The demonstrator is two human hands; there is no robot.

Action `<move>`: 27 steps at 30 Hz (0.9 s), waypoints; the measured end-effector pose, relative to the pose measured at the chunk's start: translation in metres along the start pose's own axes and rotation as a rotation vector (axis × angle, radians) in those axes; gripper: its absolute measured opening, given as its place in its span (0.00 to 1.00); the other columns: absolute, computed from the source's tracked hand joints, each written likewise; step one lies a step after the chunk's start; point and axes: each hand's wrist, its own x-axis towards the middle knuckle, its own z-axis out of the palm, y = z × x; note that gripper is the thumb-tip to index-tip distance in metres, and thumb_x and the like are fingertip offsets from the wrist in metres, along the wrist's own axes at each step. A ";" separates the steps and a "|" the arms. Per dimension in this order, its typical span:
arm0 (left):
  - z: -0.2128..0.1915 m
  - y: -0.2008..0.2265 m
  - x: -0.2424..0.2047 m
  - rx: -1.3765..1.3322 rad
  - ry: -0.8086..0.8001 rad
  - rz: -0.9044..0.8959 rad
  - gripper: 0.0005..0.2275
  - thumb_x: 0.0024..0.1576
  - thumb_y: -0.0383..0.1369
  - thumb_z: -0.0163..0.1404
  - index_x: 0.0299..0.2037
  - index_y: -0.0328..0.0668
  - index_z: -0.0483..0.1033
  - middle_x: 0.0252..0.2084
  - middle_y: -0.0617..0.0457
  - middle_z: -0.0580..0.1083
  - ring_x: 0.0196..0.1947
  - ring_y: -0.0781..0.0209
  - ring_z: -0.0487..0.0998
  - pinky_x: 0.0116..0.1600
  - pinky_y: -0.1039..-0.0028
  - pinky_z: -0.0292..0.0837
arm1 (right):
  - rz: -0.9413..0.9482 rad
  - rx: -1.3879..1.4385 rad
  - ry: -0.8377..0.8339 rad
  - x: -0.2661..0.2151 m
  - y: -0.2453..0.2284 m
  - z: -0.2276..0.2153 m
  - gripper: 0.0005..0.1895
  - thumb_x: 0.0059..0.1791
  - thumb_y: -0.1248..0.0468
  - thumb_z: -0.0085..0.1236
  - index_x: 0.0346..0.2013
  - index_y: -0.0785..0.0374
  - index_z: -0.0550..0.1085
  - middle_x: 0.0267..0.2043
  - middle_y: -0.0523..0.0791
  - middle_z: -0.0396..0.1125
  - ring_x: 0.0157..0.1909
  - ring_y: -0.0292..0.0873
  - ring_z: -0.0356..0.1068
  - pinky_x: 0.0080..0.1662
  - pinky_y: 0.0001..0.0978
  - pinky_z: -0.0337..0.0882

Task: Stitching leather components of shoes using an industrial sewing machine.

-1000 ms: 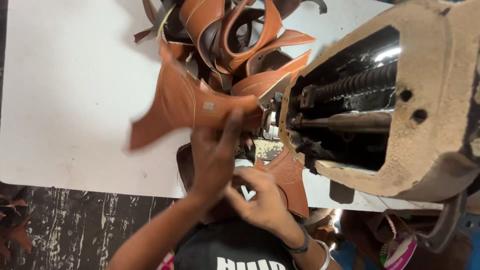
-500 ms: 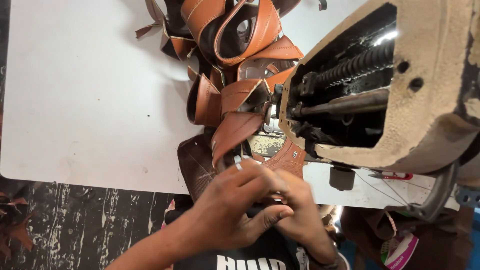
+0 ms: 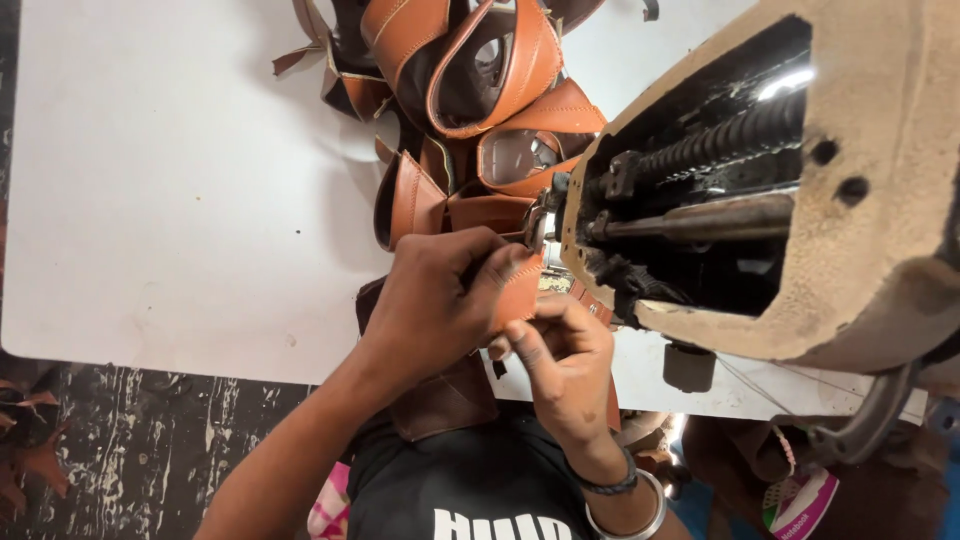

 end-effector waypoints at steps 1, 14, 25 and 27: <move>0.003 -0.002 0.004 0.005 0.015 -0.005 0.08 0.61 0.31 0.53 0.35 0.31 0.79 0.19 0.44 0.72 0.15 0.61 0.69 0.23 0.69 0.64 | 0.012 -0.071 -0.017 0.001 0.001 -0.002 0.04 0.52 0.71 0.59 0.38 0.72 0.74 0.33 0.49 0.76 0.33 0.37 0.76 0.37 0.26 0.77; 0.015 -0.018 0.020 -0.018 0.171 0.075 0.09 0.65 0.29 0.50 0.32 0.33 0.74 0.22 0.49 0.73 0.18 0.62 0.72 0.26 0.70 0.64 | -0.114 -0.341 -0.021 0.010 0.017 0.011 0.04 0.52 0.72 0.58 0.36 0.73 0.78 0.30 0.47 0.76 0.32 0.34 0.77 0.37 0.23 0.76; 0.013 -0.029 0.054 0.179 0.292 0.340 0.11 0.68 0.30 0.49 0.32 0.35 0.73 0.25 0.47 0.74 0.23 0.54 0.76 0.33 0.65 0.69 | -0.163 -0.352 0.014 0.034 -0.002 0.019 0.07 0.53 0.72 0.58 0.43 0.73 0.79 0.34 0.46 0.76 0.33 0.33 0.74 0.37 0.23 0.74; 0.008 -0.020 0.051 0.246 0.301 0.367 0.11 0.68 0.30 0.49 0.32 0.36 0.73 0.25 0.48 0.73 0.23 0.53 0.75 0.33 0.64 0.68 | -0.143 -0.391 0.012 0.029 0.001 0.005 0.07 0.52 0.72 0.60 0.44 0.73 0.80 0.34 0.46 0.76 0.33 0.33 0.72 0.35 0.22 0.71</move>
